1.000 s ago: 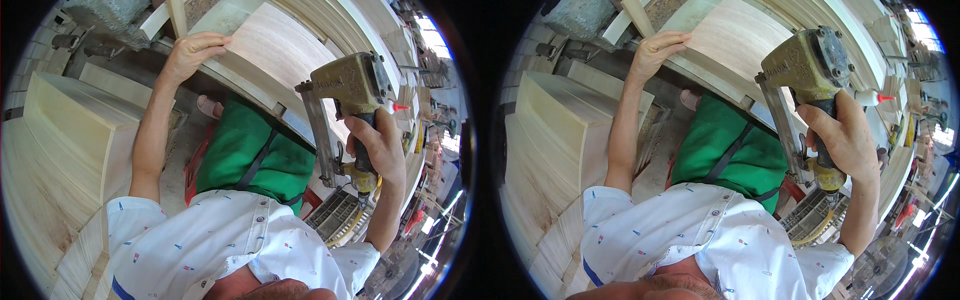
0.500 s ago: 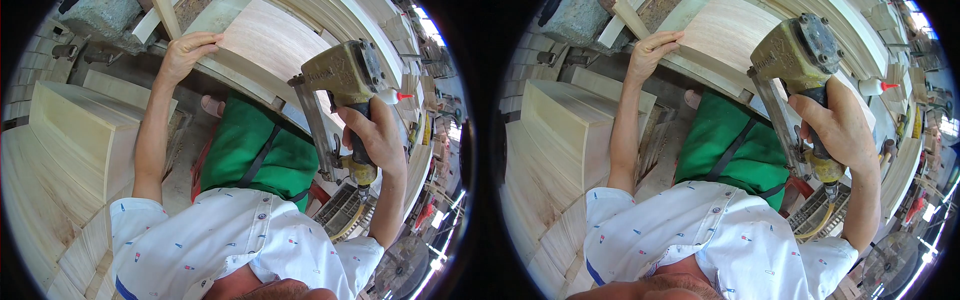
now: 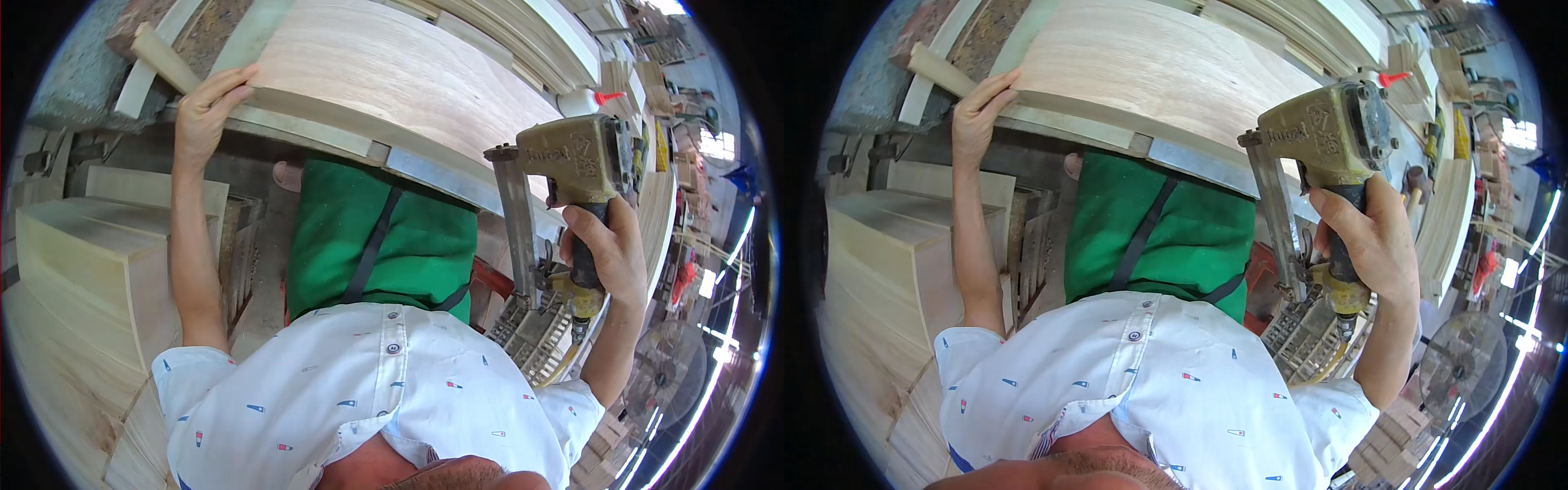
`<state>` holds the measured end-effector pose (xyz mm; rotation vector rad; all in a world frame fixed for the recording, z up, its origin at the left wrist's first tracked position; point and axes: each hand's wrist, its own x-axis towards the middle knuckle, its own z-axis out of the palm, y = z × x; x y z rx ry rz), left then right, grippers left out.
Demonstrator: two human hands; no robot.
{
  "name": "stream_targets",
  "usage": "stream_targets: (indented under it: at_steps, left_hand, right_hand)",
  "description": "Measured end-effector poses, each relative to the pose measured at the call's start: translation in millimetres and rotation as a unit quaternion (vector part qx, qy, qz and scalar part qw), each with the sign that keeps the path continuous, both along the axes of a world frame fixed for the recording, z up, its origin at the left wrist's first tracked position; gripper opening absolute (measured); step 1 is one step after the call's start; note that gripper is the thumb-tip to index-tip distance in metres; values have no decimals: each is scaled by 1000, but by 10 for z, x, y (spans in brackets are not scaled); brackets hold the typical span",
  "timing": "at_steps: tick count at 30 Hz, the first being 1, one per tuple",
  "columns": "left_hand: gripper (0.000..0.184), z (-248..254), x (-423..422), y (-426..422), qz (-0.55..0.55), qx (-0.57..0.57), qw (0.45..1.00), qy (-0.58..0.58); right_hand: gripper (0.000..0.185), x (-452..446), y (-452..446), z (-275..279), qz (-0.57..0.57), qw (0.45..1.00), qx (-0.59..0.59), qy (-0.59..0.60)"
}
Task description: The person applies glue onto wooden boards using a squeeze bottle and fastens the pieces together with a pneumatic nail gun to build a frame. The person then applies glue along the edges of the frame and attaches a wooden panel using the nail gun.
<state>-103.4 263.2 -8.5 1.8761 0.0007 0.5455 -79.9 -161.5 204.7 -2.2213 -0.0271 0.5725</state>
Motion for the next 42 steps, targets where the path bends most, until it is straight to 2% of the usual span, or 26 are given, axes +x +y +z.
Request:
stream_targets:
  at_steps: [4,15,18,25,35,42]
  left_hand:
    - [27,-17,1,32,-6,1,1000,7]
    - [28,-20,-9,22,11,8,1000,27]
    - [28,-24,-20,33,32,13,998,50]
    - [29,-143,-25,128,17,25,999,35]
    - [30,-162,-27,166,16,28,999,38]
    - [30,-117,-31,124,30,53,997,46]
  right_hand:
    - [22,-21,-61,-77,-8,1000,14,1]
    - [25,-26,-243,-69,-7,998,-61,2]
    - [25,-202,-424,33,-93,995,-3,-29]
    - [26,-342,-946,36,-178,983,-43,-29]
    - [25,-288,-995,-109,-166,986,18,-21]
    - [27,-276,-963,-100,-146,989,-3,-10]
